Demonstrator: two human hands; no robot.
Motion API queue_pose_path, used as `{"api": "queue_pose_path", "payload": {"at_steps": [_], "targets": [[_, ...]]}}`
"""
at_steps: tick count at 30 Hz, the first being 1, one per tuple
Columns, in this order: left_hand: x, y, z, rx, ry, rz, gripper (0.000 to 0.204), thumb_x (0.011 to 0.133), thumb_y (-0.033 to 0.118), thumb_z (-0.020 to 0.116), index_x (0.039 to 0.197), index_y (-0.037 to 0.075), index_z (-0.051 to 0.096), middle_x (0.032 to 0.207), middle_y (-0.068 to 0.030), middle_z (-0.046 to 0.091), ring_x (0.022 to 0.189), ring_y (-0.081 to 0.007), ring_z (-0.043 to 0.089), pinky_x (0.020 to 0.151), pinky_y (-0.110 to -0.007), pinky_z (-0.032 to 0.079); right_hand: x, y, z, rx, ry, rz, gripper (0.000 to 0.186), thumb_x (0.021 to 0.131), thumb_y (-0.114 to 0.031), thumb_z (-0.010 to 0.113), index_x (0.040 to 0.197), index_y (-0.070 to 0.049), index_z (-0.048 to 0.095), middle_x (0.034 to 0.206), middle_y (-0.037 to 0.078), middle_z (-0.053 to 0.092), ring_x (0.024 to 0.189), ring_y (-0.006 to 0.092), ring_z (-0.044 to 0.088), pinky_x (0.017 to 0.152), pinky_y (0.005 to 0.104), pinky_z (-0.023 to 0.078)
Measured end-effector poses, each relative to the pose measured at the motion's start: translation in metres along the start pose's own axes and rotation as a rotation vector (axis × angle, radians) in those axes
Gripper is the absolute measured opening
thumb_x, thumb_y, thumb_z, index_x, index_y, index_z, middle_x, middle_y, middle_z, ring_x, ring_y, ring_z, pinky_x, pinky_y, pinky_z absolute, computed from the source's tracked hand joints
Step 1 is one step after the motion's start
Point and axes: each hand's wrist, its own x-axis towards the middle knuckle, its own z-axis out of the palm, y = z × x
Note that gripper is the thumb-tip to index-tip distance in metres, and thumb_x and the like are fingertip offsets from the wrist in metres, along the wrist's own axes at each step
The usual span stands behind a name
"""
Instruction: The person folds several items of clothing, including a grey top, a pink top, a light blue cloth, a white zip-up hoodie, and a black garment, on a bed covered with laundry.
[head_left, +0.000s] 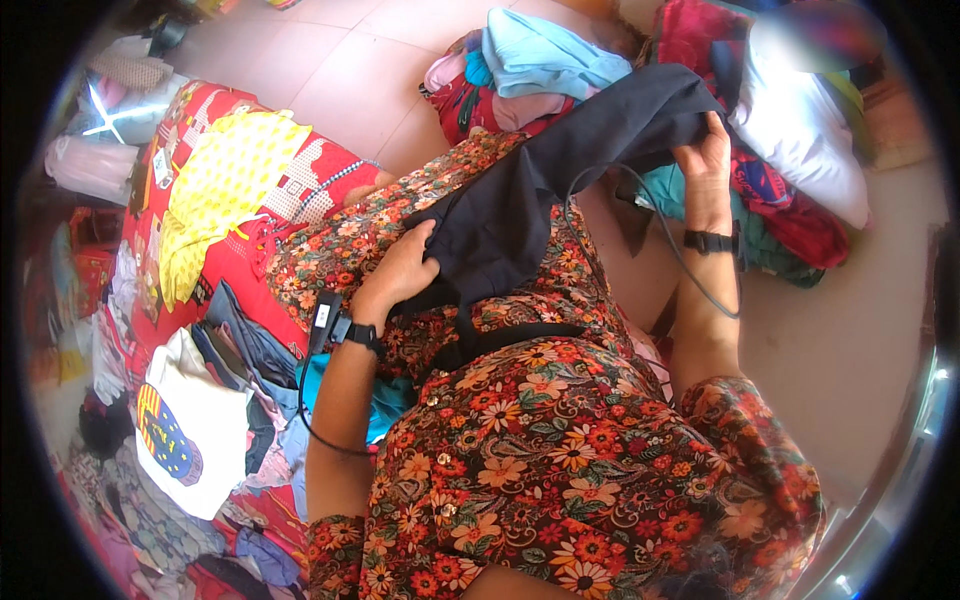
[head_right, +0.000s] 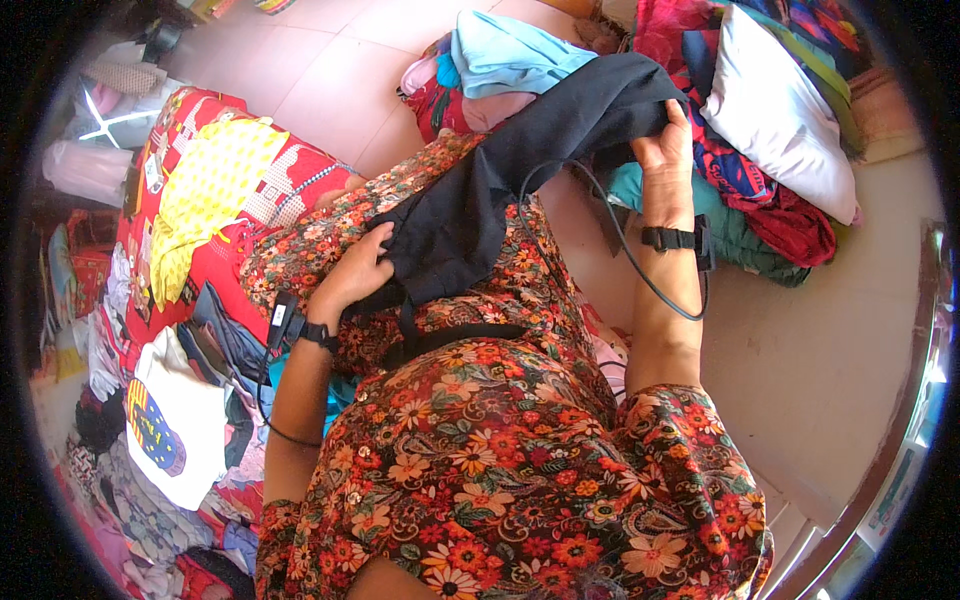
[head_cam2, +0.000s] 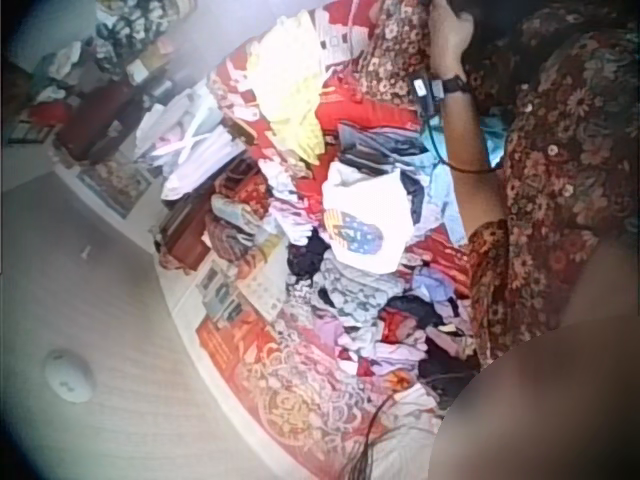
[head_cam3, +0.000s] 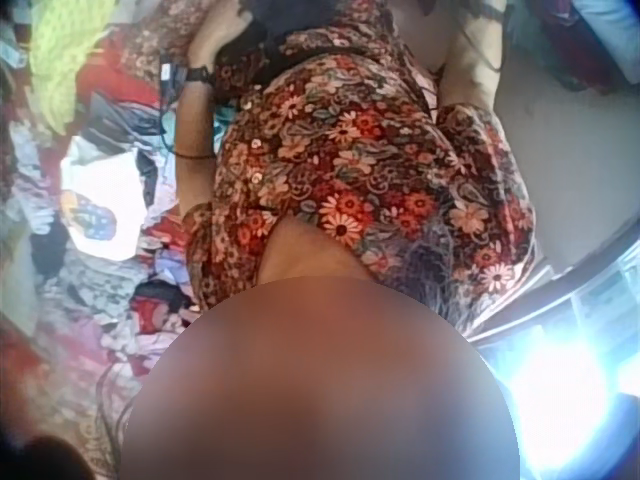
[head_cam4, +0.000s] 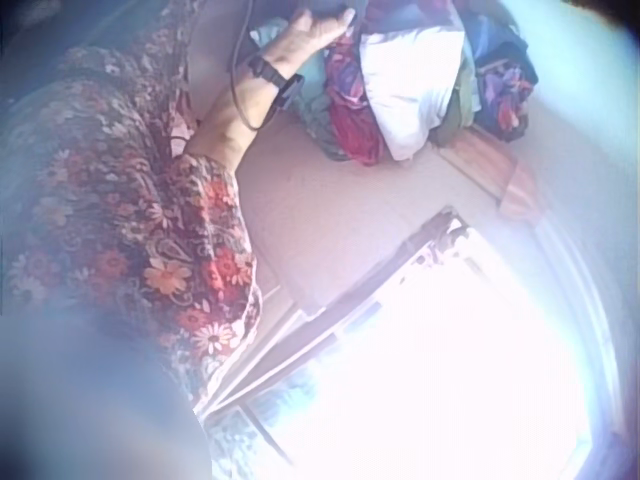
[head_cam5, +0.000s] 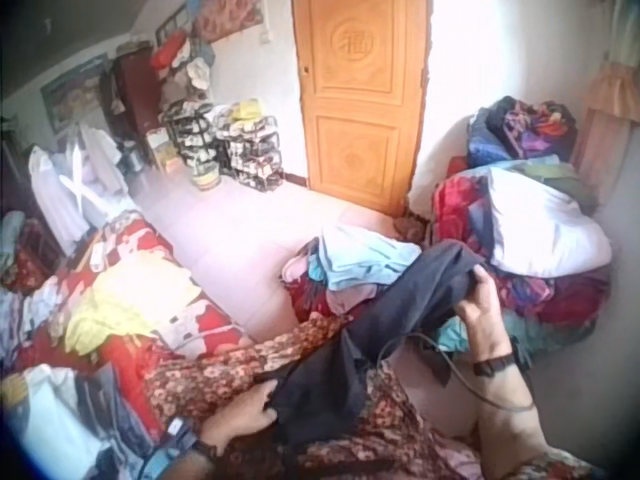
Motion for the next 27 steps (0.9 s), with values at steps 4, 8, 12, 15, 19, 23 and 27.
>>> {"api": "queue_pose_path", "payload": {"at_steps": [4, 8, 12, 15, 19, 23, 27], "targets": [[0.010, -0.008, 0.014, -0.635, -0.023, -0.330, 0.056, 0.088, 0.023, 0.061, 0.133, -0.006, 0.044, 0.128, -0.0168, 0.056, 0.107, -0.0235, 0.059, 0.072, -0.033, 0.054, 0.003, -0.003, -0.008, 0.001, 0.028, 0.022, 0.037, 0.095, -0.023, 0.047, 0.121, 0.001, 0.056, 0.127, 0.016, 0.058, 0.118, 0.0331, 0.054, 0.107, 0.0503, 0.036], [0.006, -0.008, 0.023, -0.649, -0.024, -0.488, 0.052, 0.086, 0.027, 0.065, 0.125, -0.005, 0.052, 0.121, -0.0166, 0.059, 0.101, -0.0224, 0.060, 0.074, -0.031, 0.052, 0.009, 0.001, -0.003, -0.026, 0.057, 0.001, 0.036, 0.096, -0.022, 0.044, 0.120, 0.001, 0.057, 0.127, 0.016, 0.058, 0.118, 0.0328, 0.055, 0.108, 0.0490, 0.036], [-0.004, 0.006, 0.003, -0.492, -0.042, -0.328, 0.048, 0.084, 0.025, 0.068, 0.120, -0.004, 0.057, 0.113, -0.0130, 0.062, 0.099, -0.0182, 0.059, 0.081, -0.031, 0.050, 0.015, 0.002, 0.019, -0.054, -0.010, 0.000, 0.035, 0.096, -0.021, 0.043, 0.120, 0.001, 0.057, 0.128, 0.016, 0.058, 0.117, 0.0317, 0.055, 0.108, 0.0475, 0.036], [-0.025, 0.012, -0.068, -0.700, 0.264, -0.132, 0.052, 0.080, 0.018, 0.071, 0.125, -0.004, 0.056, 0.112, -0.0093, 0.064, 0.100, -0.0160, 0.059, 0.089, -0.032, 0.047, 0.021, -0.007, 0.043, -0.138, -0.041, -0.023, 0.037, 0.097, -0.024, 0.044, 0.121, 0.001, 0.057, 0.127, 0.015, 0.059, 0.116, 0.0309, 0.056, 0.107, 0.0468, 0.037], [-0.054, 0.014, -0.181, -0.796, 0.878, -0.073, 0.055, 0.078, 0.009, 0.072, 0.128, -0.006, 0.052, 0.110, -0.0105, 0.064, 0.094, -0.0155, 0.062, 0.088, -0.028, 0.048, 0.035, -0.022, 0.080, -0.083, -0.116, 0.015, 0.036, 0.096, -0.023, 0.047, 0.120, 0.002, 0.057, 0.123, 0.016, 0.061, 0.114, 0.0297, 0.057, 0.104, 0.0465, 0.040], [-0.092, 0.027, -0.242, -0.930, 0.952, 0.258, 0.034, 0.083, 0.001, 0.068, 0.115, -0.004, 0.058, 0.104, -0.0109, 0.066, 0.090, -0.0159, 0.064, 0.083, -0.026, 0.051, 0.048, -0.011, 0.111, -0.099, -0.202, 0.046, 0.032, 0.096, -0.021, 0.048, 0.116, 0.002, 0.057, 0.120, 0.015, 0.062, 0.112, 0.0280, 0.058, 0.100, 0.0461, 0.044], [-0.126, 0.044, -0.261, -0.894, 1.145, 0.365, 0.023, 0.085, 0.000, 0.066, 0.108, -0.003, 0.062, 0.103, -0.0106, 0.067, 0.092, -0.0161, 0.064, 0.087, -0.027, 0.049, 0.050, 0.009, 0.134, -0.169, -0.333, 0.071, 0.029, 0.096, -0.019, 0.050, 0.116, 0.001, 0.056, 0.118, 0.013, 0.063, 0.109, 0.0271, 0.060, 0.097, 0.0449, 0.046]]}}
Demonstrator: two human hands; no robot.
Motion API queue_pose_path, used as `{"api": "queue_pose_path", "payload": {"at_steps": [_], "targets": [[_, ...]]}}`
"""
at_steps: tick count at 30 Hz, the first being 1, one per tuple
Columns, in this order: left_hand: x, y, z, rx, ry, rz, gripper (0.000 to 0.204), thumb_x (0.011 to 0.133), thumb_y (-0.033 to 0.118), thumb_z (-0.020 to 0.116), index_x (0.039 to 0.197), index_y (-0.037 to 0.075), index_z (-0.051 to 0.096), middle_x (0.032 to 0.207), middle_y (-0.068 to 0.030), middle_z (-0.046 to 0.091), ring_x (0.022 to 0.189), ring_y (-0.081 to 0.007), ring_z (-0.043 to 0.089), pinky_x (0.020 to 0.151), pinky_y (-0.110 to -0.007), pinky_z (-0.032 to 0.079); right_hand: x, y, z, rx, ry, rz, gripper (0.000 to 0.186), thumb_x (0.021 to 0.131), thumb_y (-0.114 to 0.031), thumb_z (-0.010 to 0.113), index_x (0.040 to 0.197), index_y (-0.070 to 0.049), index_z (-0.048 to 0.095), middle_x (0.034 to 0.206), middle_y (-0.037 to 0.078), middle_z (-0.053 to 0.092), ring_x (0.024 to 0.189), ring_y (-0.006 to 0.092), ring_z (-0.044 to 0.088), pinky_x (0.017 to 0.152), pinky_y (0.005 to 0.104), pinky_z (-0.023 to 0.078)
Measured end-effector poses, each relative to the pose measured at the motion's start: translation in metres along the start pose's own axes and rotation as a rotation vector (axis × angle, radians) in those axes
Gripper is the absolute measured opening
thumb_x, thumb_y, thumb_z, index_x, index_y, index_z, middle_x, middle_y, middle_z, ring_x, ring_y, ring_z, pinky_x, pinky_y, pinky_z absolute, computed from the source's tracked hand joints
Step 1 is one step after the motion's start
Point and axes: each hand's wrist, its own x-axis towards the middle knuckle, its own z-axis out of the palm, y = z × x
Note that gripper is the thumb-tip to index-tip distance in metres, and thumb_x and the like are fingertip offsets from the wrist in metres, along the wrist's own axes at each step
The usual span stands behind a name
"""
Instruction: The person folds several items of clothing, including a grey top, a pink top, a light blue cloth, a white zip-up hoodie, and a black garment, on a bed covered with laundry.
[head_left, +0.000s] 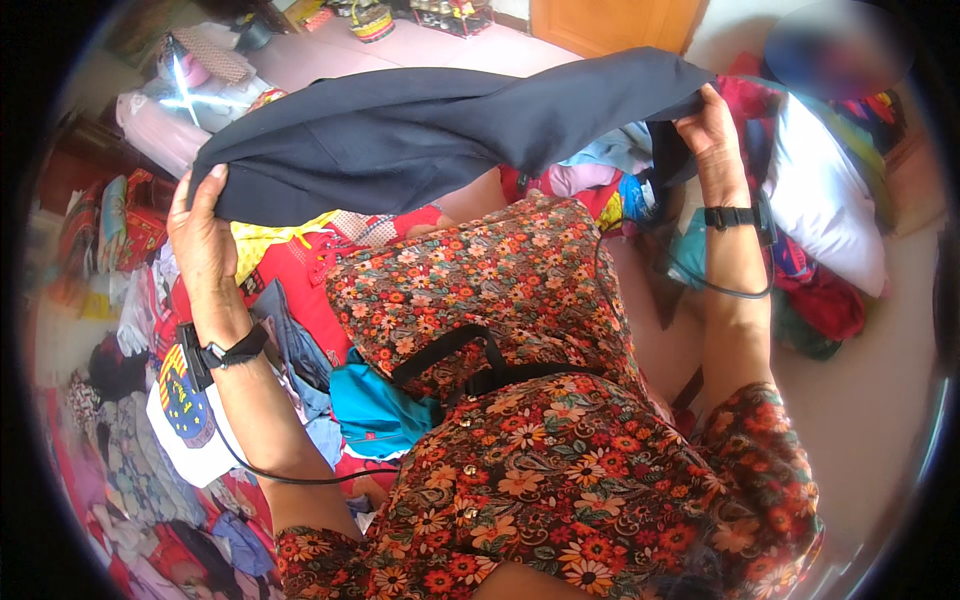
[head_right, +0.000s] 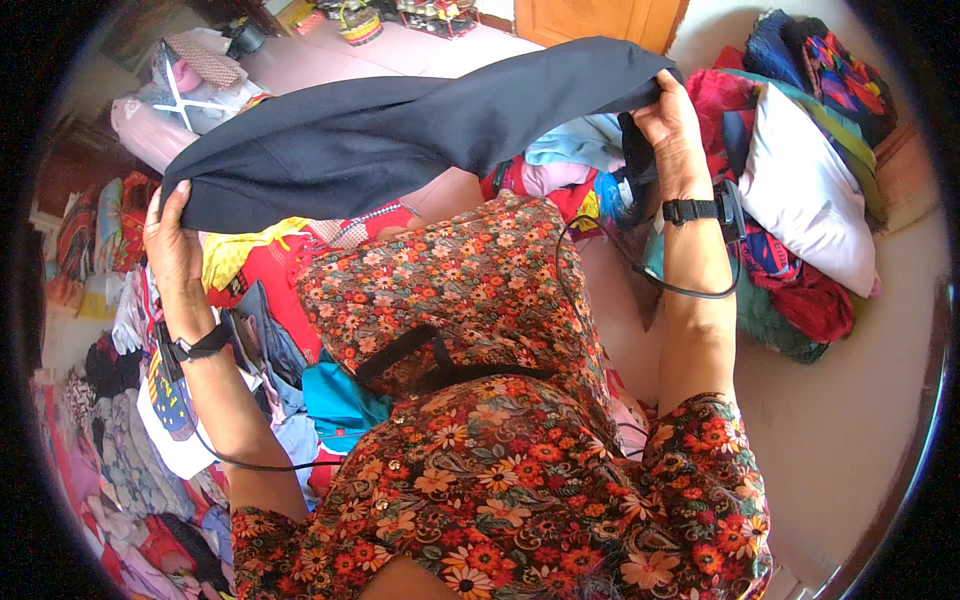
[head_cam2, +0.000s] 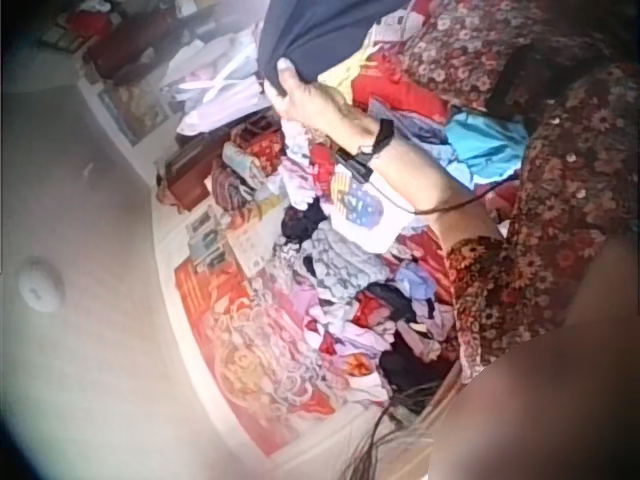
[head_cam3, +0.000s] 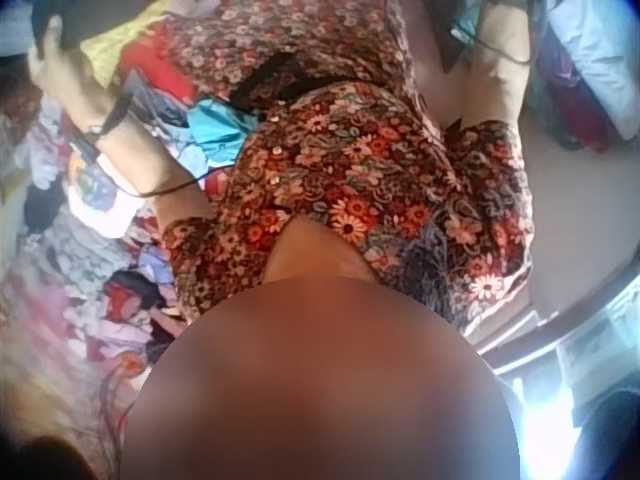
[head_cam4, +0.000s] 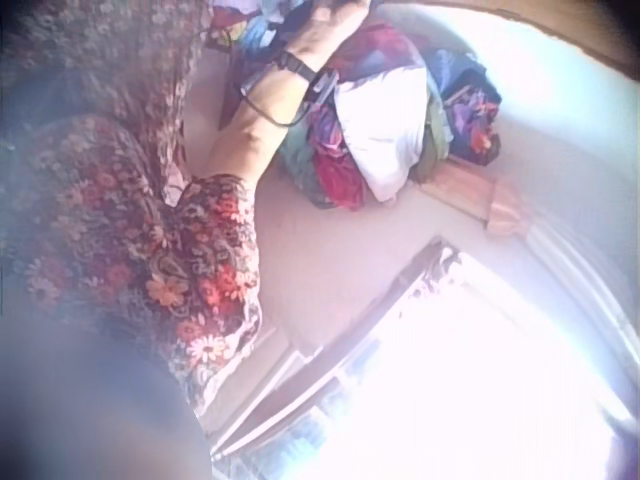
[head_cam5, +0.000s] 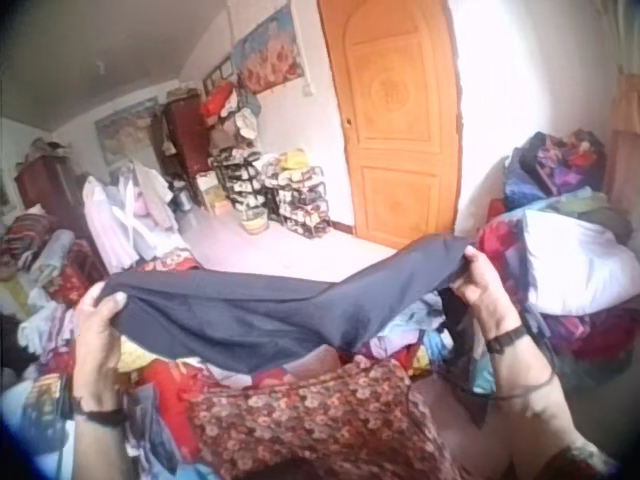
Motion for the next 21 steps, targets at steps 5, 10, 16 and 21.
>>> {"api": "queue_pose_path", "payload": {"at_steps": [5, 10, 16, 21], "targets": [[0.002, 0.034, -0.033, 0.120, 0.092, 0.060, 0.021, 0.085, 0.003, 0.067, 0.104, -0.003, 0.063, 0.099, -0.0096, 0.068, 0.088, -0.0158, 0.065, 0.082, -0.026, 0.051, 0.007, 0.023, 0.022, -0.072, -0.050, 0.117, 0.022, 0.095, -0.014, 0.051, 0.111, 0.000, 0.056, 0.113, 0.012, 0.064, 0.102, 0.0259, 0.062, 0.095, 0.0434, 0.049], [0.013, 0.026, -0.064, 0.057, 0.210, 0.012, 0.020, 0.082, 0.000, 0.069, 0.102, -0.002, 0.064, 0.094, -0.0104, 0.069, 0.080, -0.0177, 0.067, 0.075, -0.027, 0.054, 0.004, 0.076, 0.048, -0.130, -0.031, 0.248, 0.020, 0.094, -0.007, 0.048, 0.111, 0.000, 0.055, 0.111, 0.013, 0.063, 0.100, 0.0255, 0.062, 0.094, 0.0419, 0.050], [0.018, 0.056, -0.100, 0.011, 0.370, 0.249, 0.027, 0.083, 0.000, 0.069, 0.109, -0.004, 0.063, 0.108, -0.0134, 0.067, 0.098, -0.0225, 0.065, 0.092, -0.033, 0.051, -0.007, 0.108, 0.077, -0.063, -0.287, 0.274, 0.027, 0.090, -0.001, 0.047, 0.116, 0.005, 0.052, 0.118, 0.016, 0.061, 0.105, 0.0295, 0.060, 0.094, 0.0448, 0.049], [-0.099, 0.105, -0.134, 0.027, -0.089, 0.406, 0.035, 0.086, 0.013, 0.066, 0.117, 0.001, 0.055, 0.116, -0.0146, 0.059, 0.103, -0.0252, 0.059, 0.099, -0.040, 0.043, -0.004, 0.109, 0.001, 0.205, -0.753, 0.309, 0.033, 0.086, 0.001, 0.049, 0.118, 0.005, 0.053, 0.128, 0.019, 0.056, 0.113, 0.0313, 0.057, 0.098, 0.0491, 0.046]]}}
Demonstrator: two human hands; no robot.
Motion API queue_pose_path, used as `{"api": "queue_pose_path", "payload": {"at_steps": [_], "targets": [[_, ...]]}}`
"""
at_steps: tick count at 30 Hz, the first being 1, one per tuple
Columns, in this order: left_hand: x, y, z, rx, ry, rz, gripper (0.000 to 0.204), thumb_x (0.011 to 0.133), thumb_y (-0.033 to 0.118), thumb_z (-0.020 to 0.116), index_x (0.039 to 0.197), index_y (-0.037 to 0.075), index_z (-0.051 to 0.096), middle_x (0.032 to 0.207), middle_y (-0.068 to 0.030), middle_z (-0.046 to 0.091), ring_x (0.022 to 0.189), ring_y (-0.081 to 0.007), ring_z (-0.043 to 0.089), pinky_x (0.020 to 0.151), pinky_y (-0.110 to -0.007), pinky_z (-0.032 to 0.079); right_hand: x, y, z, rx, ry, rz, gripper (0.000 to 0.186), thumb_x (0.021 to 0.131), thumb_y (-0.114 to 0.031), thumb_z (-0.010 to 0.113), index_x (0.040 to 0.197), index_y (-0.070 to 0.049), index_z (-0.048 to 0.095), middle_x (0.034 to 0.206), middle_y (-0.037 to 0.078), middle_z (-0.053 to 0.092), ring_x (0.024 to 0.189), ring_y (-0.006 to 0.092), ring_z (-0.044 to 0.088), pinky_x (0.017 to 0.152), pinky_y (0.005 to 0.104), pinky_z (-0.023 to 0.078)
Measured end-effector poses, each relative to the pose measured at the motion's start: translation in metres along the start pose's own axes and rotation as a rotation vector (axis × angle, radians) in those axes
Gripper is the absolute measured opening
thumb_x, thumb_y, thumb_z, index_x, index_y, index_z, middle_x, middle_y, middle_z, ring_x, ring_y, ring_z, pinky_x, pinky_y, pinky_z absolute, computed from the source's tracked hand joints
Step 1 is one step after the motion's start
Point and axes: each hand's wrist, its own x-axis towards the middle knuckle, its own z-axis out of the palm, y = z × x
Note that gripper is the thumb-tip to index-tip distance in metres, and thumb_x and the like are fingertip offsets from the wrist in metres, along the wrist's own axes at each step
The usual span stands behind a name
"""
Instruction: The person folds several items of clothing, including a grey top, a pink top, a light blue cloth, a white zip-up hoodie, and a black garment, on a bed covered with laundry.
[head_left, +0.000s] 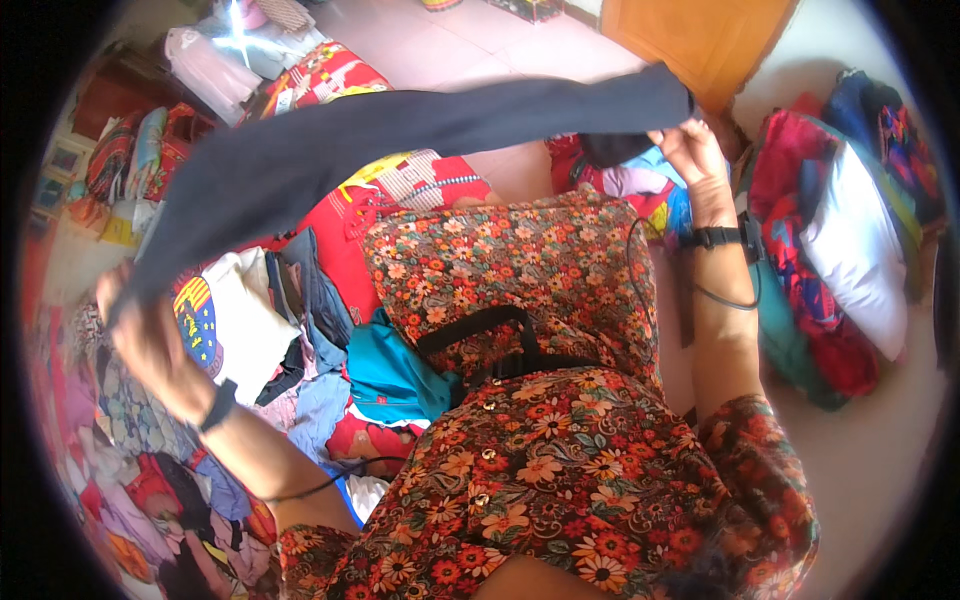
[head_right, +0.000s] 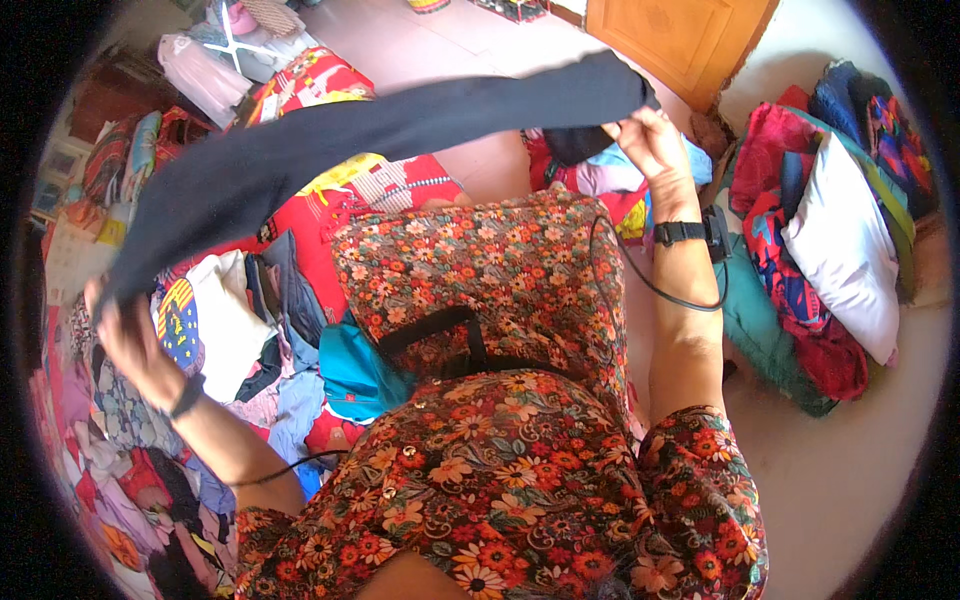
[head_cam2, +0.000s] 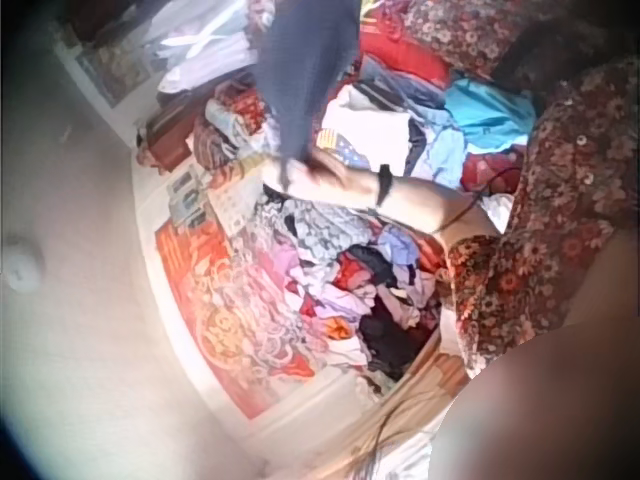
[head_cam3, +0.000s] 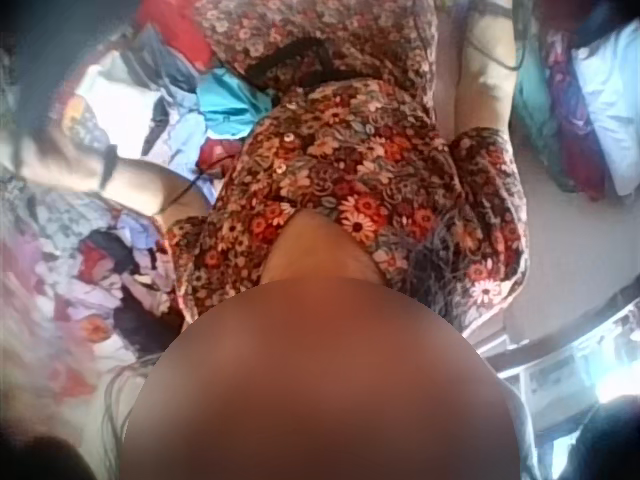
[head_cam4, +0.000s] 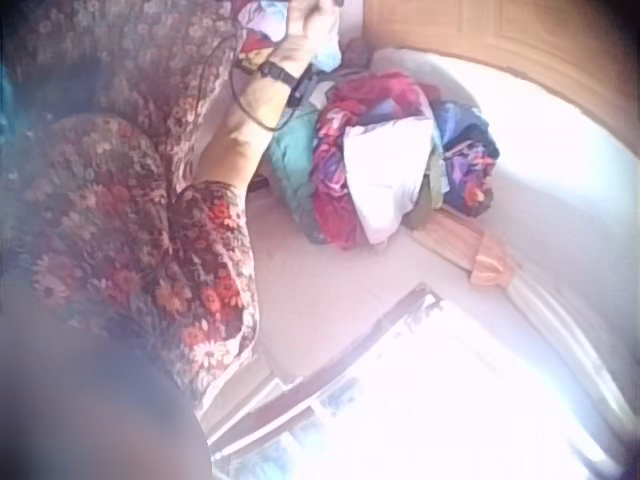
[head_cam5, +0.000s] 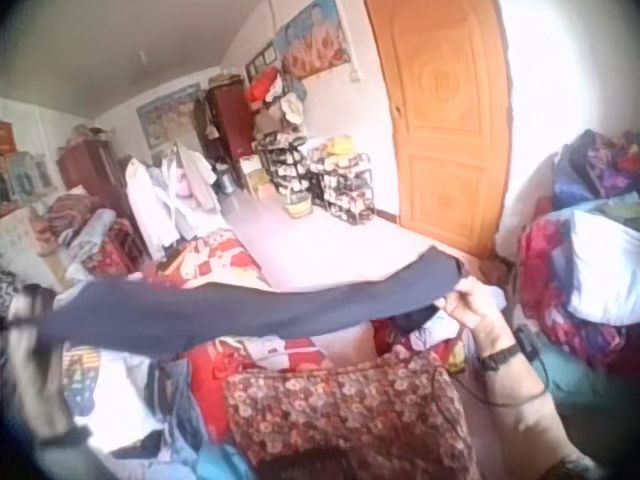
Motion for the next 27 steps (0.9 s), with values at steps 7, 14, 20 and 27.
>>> {"api": "queue_pose_path", "payload": {"at_steps": [7, 14, 20, 27], "targets": [[-0.155, -0.030, 0.040, 0.432, -0.484, -0.885, 0.018, 0.074, 0.003, 0.074, 0.091, 0.000, 0.067, 0.090, -0.0098, 0.068, 0.083, -0.0155, 0.063, 0.073, -0.029, 0.050, -0.136, 0.016, -0.128, -0.774, 0.661, 0.638, 0.023, 0.094, -0.021, 0.053, 0.107, -0.005, 0.063, 0.095, 0.006, 0.070, 0.080, 0.0163, 0.067, 0.067, 0.0275, 0.053], [-0.191, -0.041, 0.039, 0.328, -0.407, -0.969, 0.018, 0.074, 0.002, 0.076, 0.089, 0.000, 0.067, 0.090, -0.0083, 0.068, 0.082, -0.0142, 0.062, 0.075, -0.026, 0.049, -0.113, 0.003, -0.073, -0.981, 0.752, 0.402, 0.022, 0.092, -0.023, 0.058, 0.103, -0.005, 0.065, 0.090, 0.004, 0.069, 0.079, 0.0136, 0.065, 0.067, 0.0263, 0.050], [-0.185, -0.029, 0.042, 0.311, -0.480, -0.999, 0.026, 0.075, 0.013, 0.078, 0.093, -0.001, 0.067, 0.094, -0.0101, 0.068, 0.088, -0.0196, 0.064, 0.082, -0.031, 0.049, -0.048, 0.098, -0.024, -1.541, 0.168, 0.370, 0.025, 0.088, -0.023, 0.063, 0.100, -0.002, 0.066, 0.091, 0.013, 0.070, 0.086, 0.0243, 0.067, 0.075, 0.0353, 0.052], [-0.203, -0.051, 0.028, 0.097, -0.388, -1.238, 0.041, 0.089, 0.020, 0.066, 0.120, -0.006, 0.056, 0.105, -0.0154, 0.067, 0.095, -0.0222, 0.065, 0.088, -0.035, 0.049, -0.037, 0.193, -0.012, -2.339, 0.140, 0.506, 0.050, 0.081, -0.031, 0.070, 0.121, -0.006, 0.052, 0.119, 0.017, 0.058, 0.115, 0.0371, 0.053, 0.090, 0.0468, 0.048]]}}
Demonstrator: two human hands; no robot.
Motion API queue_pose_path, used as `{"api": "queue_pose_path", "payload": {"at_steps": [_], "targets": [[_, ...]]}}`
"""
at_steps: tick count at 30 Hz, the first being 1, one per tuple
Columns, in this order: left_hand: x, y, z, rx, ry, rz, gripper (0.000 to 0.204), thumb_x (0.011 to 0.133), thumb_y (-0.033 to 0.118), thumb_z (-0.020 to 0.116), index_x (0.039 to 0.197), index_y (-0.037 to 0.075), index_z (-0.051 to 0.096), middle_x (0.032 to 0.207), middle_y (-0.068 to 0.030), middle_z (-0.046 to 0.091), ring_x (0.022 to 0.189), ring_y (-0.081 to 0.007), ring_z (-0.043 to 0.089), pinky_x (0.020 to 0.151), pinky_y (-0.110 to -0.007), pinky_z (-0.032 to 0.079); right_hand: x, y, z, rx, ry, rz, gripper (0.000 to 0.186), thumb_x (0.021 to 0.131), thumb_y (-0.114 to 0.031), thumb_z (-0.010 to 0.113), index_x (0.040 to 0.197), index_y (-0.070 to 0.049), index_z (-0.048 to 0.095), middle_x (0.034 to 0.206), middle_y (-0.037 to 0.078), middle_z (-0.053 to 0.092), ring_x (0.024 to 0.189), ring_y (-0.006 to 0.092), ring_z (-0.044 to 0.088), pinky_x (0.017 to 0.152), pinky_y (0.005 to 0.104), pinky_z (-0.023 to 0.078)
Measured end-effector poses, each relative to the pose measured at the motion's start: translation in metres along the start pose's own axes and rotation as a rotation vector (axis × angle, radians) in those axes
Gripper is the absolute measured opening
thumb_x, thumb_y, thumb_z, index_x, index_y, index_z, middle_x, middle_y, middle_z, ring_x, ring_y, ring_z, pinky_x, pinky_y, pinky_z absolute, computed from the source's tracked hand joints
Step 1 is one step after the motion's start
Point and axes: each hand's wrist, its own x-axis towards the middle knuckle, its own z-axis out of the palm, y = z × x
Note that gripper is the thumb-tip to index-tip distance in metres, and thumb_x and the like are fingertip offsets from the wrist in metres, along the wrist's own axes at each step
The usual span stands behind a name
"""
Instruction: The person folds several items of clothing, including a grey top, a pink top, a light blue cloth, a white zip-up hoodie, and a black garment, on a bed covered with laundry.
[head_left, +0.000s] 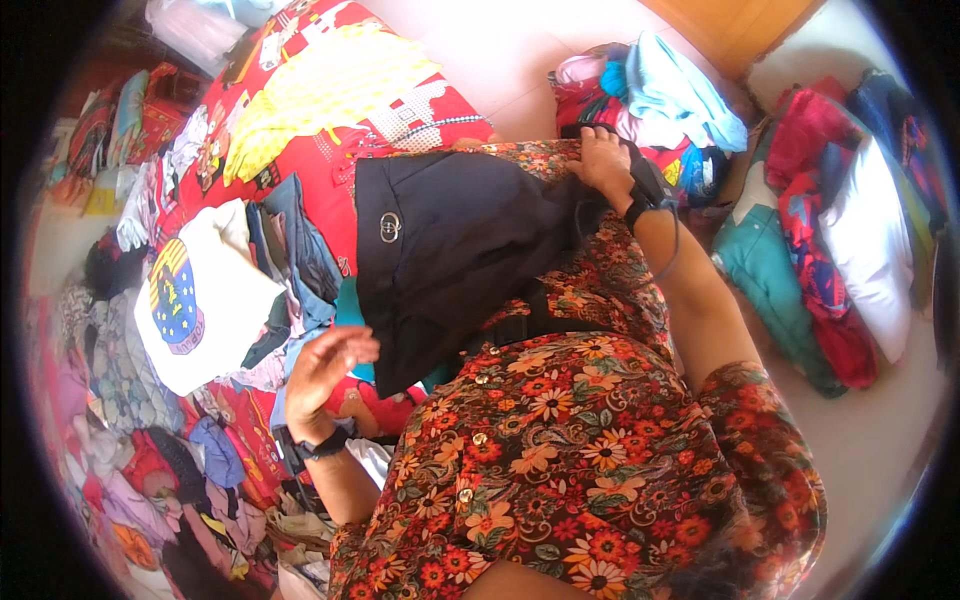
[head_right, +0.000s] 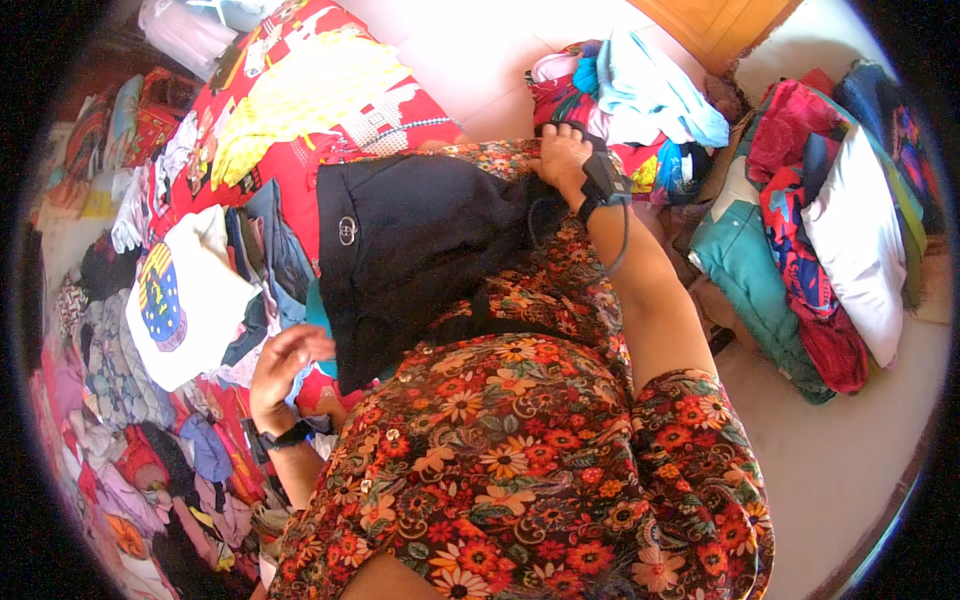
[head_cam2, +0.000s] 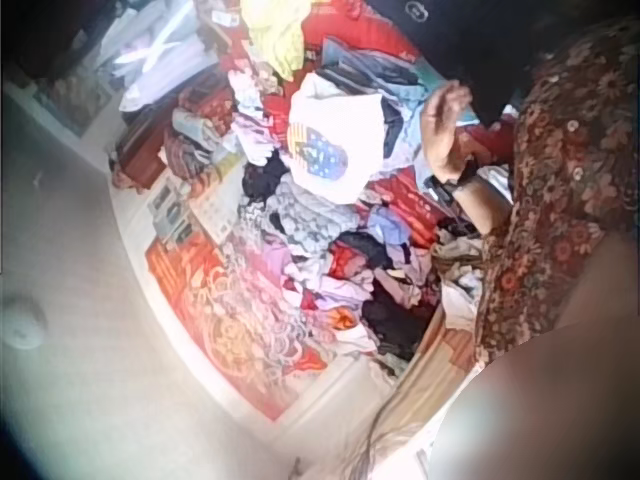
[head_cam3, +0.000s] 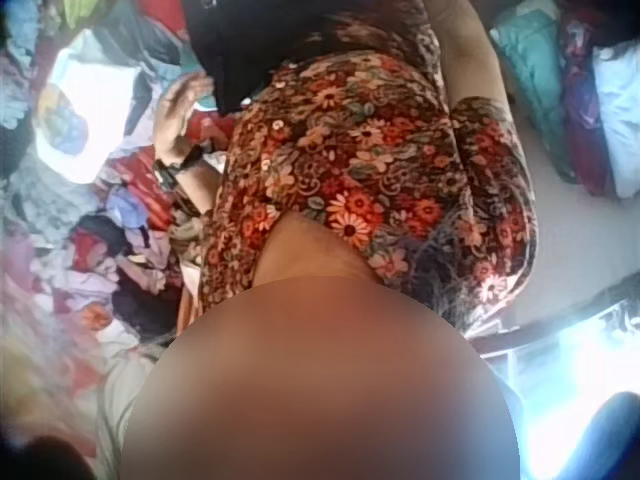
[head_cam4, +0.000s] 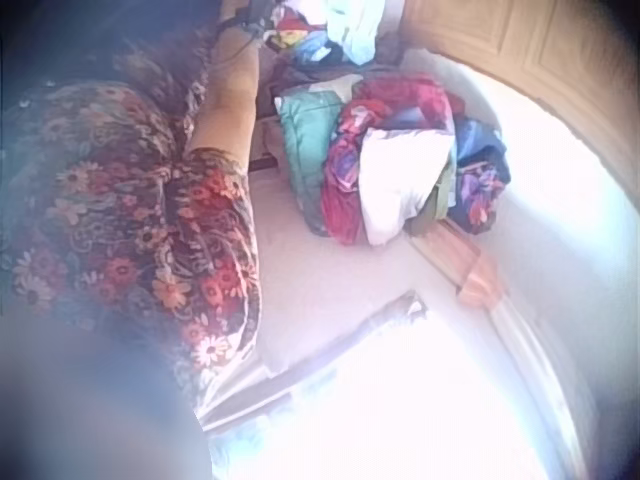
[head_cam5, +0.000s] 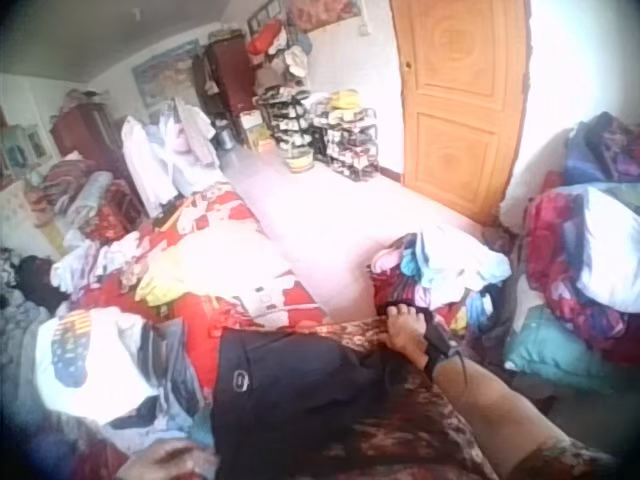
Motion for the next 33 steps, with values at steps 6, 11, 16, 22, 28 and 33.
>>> {"api": "queue_pose_path", "payload": {"at_steps": [6, 11, 16, 22, 28, 33], "targets": [[0.106, -0.035, 0.002, 0.194, 0.632, 0.122, 0.048, 0.087, 0.027, 0.069, 0.121, -0.005, 0.056, 0.110, -0.0156, 0.064, 0.104, -0.0212, 0.060, 0.090, -0.033, 0.047, 0.018, 0.032, 0.020, -0.068, -0.132, 0.150, 0.035, 0.087, -0.021, 0.052, 0.115, -0.001, 0.062, 0.112, 0.021, 0.064, 0.108, 0.0402, 0.060, 0.088, 0.0477, 0.051], [0.158, -0.026, 0.009, 0.388, 0.607, 0.112, 0.039, 0.083, 0.024, 0.071, 0.106, -0.007, 0.060, 0.096, -0.0140, 0.066, 0.088, -0.0177, 0.060, 0.081, -0.032, 0.047, 0.032, 0.080, -0.012, 0.306, -0.013, 0.161, 0.028, 0.084, -0.021, 0.056, 0.093, 0.002, 0.070, 0.096, 0.024, 0.067, 0.085, 0.0378, 0.067, 0.079, 0.0430, 0.052], [0.152, -0.013, -0.001, 0.187, 0.782, 0.275, 0.029, 0.087, 0.019, 0.067, 0.101, -0.006, 0.062, 0.094, -0.0085, 0.066, 0.084, -0.0173, 0.059, 0.078, -0.031, 0.047, -0.014, 0.160, -0.054, 1.751, 0.382, 0.292, 0.011, 0.085, -0.015, 0.060, 0.094, -0.009, 0.063, 0.085, 0.001, 0.063, 0.075, 0.0127, 0.056, 0.070, 0.0290, 0.047], [0.149, -0.004, -0.026, 0.049, 0.820, 0.384, 0.023, 0.091, 0.016, 0.063, 0.102, -0.004, 0.064, 0.097, -0.0055, 0.066, 0.085, -0.0111, 0.056, 0.080, -0.025, 0.046, -0.132, 0.189, -0.012, 2.017, 0.105, 0.478, 0.019, 0.081, -0.009, 0.057, 0.100, -0.006, 0.062, 0.093, 0.005, 0.066, 0.086, 0.0214, 0.064, 0.074, 0.0361, 0.054], [0.155, -0.006, -0.069, 0.105, 0.902, 0.279, 0.036, 0.091, 0.020, 0.063, 0.116, -0.006, 0.060, 0.108, -0.0104, 0.065, 0.094, -0.0151, 0.059, 0.086, -0.028, 0.047, -0.172, 0.184, 0.024, 1.730, 0.055, 0.913, 0.018, 0.086, -0.018, 0.062, 0.096, -0.003, 0.061, 0.081, 0.007, 0.064, 0.073, 0.0175, 0.063, 0.062, 0.0286, 0.053], [0.163, -0.027, -0.100, 0.215, 0.942, 0.235, 0.033, 0.090, 0.022, 0.066, 0.108, -0.005, 0.063, 0.100, -0.0091, 0.066, 0.089, -0.0161, 0.059, 0.082, -0.028, 0.046, -0.149, 0.190, -0.010, 1.551, 0.161, 0.719, 0.022, 0.088, -0.024, 0.066, 0.096, -0.004, 0.062, 0.079, 0.002, 0.062, 0.068, 0.0106, 0.057, 0.064, 0.0242, 0.048]]}}
